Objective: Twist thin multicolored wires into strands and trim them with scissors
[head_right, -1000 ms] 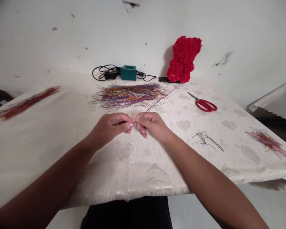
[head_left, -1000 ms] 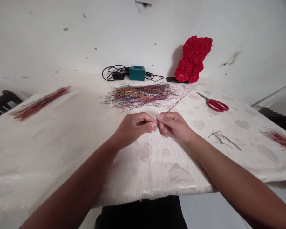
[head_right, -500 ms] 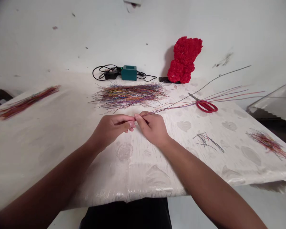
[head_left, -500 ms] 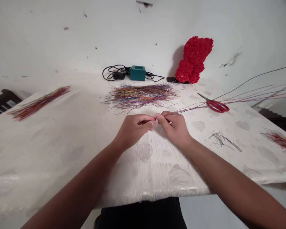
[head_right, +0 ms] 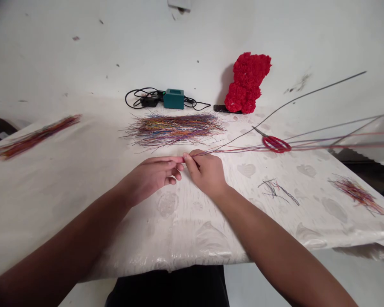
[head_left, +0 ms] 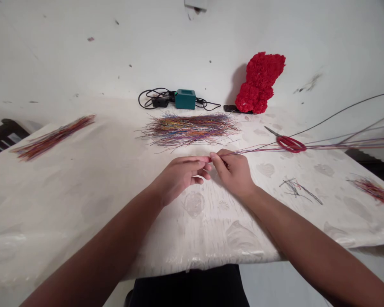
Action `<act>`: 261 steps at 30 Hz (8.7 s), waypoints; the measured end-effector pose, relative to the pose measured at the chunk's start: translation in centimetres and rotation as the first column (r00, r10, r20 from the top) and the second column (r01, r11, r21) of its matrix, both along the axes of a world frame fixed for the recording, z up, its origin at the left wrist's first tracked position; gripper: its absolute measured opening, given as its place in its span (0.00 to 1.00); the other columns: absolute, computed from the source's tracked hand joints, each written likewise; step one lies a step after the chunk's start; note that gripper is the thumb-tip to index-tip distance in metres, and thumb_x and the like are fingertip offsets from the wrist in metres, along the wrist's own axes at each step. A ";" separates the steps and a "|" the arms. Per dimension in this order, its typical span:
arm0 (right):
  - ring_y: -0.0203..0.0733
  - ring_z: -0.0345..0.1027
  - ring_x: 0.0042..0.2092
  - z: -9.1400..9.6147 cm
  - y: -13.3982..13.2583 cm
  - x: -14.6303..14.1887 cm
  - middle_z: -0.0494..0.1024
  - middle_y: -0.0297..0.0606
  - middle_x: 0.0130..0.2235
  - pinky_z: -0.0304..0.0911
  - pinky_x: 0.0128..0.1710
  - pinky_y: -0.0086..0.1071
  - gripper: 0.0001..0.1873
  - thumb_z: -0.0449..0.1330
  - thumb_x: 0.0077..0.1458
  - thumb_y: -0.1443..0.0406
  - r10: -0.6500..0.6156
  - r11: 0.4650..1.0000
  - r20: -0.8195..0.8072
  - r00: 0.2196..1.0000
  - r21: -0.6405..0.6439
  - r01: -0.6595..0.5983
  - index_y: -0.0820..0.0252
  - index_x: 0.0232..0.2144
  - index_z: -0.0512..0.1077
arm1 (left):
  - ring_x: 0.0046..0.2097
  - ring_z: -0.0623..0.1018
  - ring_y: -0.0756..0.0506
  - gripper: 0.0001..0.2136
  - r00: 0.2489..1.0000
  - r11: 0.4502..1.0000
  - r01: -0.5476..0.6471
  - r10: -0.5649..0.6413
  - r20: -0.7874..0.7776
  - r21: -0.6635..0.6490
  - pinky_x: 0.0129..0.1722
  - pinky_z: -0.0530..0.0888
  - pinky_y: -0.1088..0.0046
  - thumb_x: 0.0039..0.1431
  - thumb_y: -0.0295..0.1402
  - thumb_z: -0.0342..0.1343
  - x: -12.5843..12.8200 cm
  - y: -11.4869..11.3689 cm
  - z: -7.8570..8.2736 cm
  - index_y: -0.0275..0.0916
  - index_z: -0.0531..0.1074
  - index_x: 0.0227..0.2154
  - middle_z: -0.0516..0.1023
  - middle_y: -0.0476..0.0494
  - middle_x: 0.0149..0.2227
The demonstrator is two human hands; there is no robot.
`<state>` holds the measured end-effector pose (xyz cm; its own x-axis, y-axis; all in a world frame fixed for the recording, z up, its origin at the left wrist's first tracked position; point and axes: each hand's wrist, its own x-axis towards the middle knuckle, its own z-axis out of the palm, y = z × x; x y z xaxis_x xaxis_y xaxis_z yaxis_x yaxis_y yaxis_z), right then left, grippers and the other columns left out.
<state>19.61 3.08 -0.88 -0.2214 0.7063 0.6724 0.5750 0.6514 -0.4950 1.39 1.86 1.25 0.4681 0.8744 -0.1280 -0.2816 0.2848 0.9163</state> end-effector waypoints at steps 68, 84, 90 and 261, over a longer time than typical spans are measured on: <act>0.35 0.64 0.24 -0.1 0.4 0.3 0.75 0.38 0.26 0.54 0.25 0.32 0.26 0.51 0.67 0.59 -0.069 0.997 0.045 0.997 -0.035 0.070 0.60 0.17 0.64 | 0.29 0.69 0.51 0.11 0.970 0.981 0.175 -0.158 0.183 -0.081 0.32 0.63 0.70 0.59 0.40 0.57 0.5 -0.9 1.3 0.35 0.72 0.34 0.69 0.49 0.28; 0.35 0.66 0.26 0.2 0.0 0.1 0.75 0.37 0.26 0.55 0.26 0.33 0.24 0.51 0.67 0.60 -0.056 0.998 0.043 0.998 -0.008 0.056 0.60 0.19 0.66 | 0.27 0.70 0.51 0.12 0.991 0.995 0.049 -0.038 0.128 -0.082 0.31 0.64 0.72 0.59 0.35 0.56 0.4 -0.3 0.5 0.34 0.74 0.43 0.70 0.48 0.28; 0.36 0.64 0.25 0.4 0.1 0.4 0.72 0.37 0.24 0.56 0.27 0.33 0.26 0.51 0.67 0.58 -0.047 0.998 0.019 0.999 -0.035 0.047 0.60 0.17 0.63 | 0.26 0.70 0.51 0.09 0.994 0.994 -0.107 0.108 -0.028 0.029 0.30 0.65 0.72 0.60 0.37 0.57 0.4 -0.1 -0.1 0.35 0.74 0.34 0.69 0.50 0.25; 0.29 0.52 0.17 -0.3 0.6 0.2 0.60 0.26 0.14 0.50 0.19 0.28 0.26 0.55 0.63 0.54 0.296 0.636 -0.500 0.814 -0.533 -0.559 0.59 0.16 0.61 | 0.36 0.70 0.48 0.07 0.585 0.536 0.354 0.513 -0.628 0.767 0.38 0.66 0.70 0.61 0.31 0.52 -0.2 -0.2 0.0 0.38 0.71 0.28 0.70 0.50 0.31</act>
